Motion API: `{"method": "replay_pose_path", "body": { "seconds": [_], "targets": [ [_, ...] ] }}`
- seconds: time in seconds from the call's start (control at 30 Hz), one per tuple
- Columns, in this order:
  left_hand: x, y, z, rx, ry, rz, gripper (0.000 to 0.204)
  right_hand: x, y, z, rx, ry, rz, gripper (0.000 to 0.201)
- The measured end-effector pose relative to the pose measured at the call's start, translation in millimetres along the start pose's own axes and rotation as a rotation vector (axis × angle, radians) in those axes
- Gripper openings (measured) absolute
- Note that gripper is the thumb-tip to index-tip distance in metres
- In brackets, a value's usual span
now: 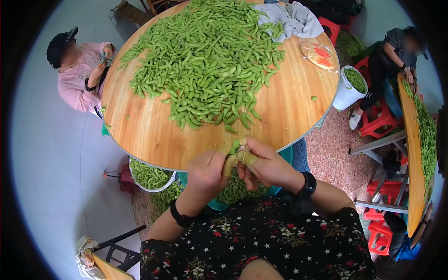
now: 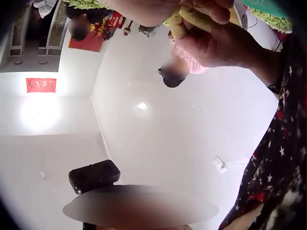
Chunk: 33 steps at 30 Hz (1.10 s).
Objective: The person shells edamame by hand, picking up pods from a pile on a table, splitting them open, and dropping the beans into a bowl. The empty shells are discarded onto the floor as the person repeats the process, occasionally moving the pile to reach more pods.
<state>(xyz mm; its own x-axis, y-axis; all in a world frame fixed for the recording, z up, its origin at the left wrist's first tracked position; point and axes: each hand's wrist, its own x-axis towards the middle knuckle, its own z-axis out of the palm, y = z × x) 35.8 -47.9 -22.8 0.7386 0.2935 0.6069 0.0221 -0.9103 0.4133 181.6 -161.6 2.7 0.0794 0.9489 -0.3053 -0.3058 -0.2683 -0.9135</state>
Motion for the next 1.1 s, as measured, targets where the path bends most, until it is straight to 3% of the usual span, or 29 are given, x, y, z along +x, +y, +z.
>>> {"method": "replay_pose_path", "body": {
  "seconds": [0.17,0.23,0.27,0.3,0.33,0.43,0.47,0.53,0.6,0.63,0.7,0.8,0.97,1.0,1.1],
  "targets": [
    [-8,3,12,0.023,0.059,-0.103,0.015,-1,8,-5,-0.148,-0.013,-0.026,0.013],
    [-13,5,12,-0.508,-0.036,-0.495,0.014,1,19,-13,-0.202,-0.023,-0.059,0.012],
    [-14,3,11,-0.507,-0.037,-0.496,0.014,4,26,-17,-0.407,0.020,-0.299,0.010],
    [-14,0,9,-0.808,-0.086,-0.712,0.014,5,30,-21,-0.611,0.064,-0.542,0.009],
    [-14,-2,7,-1.110,-0.136,-0.927,0.014,4,32,-24,-0.609,0.062,-0.543,0.009],
    [-8,-5,1,-1.305,-0.239,-1.006,0.015,3,32,-30,-0.782,0.061,-0.620,0.017],
    [-8,-6,3,-1.303,-0.241,-1.004,0.015,4,31,-30,-0.783,0.055,-0.653,0.020],
    [-13,-8,8,-1.127,-0.239,-0.760,0.016,2,29,-30,-0.783,0.052,-0.688,0.023],
    [-12,0,4,-0.978,-0.164,-0.702,0.018,0,25,-31,-0.603,0.102,-0.487,0.027],
    [-12,3,2,-0.830,-0.086,-0.645,0.019,0,26,-30,-0.604,0.102,-0.487,0.027],
    [-12,3,2,-0.785,-0.096,-0.604,0.019,2,29,-26,-0.404,0.236,-0.520,0.026],
    [-7,8,-1,-0.759,-0.113,-0.596,0.018,5,29,-28,-0.309,0.149,-0.439,0.023],
    [-3,7,-1,-0.849,-0.121,-0.633,0.019,10,28,-21,-0.475,0.184,-0.634,0.019],
    [-5,4,1,-0.740,-0.131,-0.576,0.018,9,26,-19,-0.479,0.190,-0.686,0.019],
    [5,13,-3,-0.508,-0.153,-0.428,0.016,4,22,-24,-0.536,0.167,-0.538,0.018]
  ]
}}
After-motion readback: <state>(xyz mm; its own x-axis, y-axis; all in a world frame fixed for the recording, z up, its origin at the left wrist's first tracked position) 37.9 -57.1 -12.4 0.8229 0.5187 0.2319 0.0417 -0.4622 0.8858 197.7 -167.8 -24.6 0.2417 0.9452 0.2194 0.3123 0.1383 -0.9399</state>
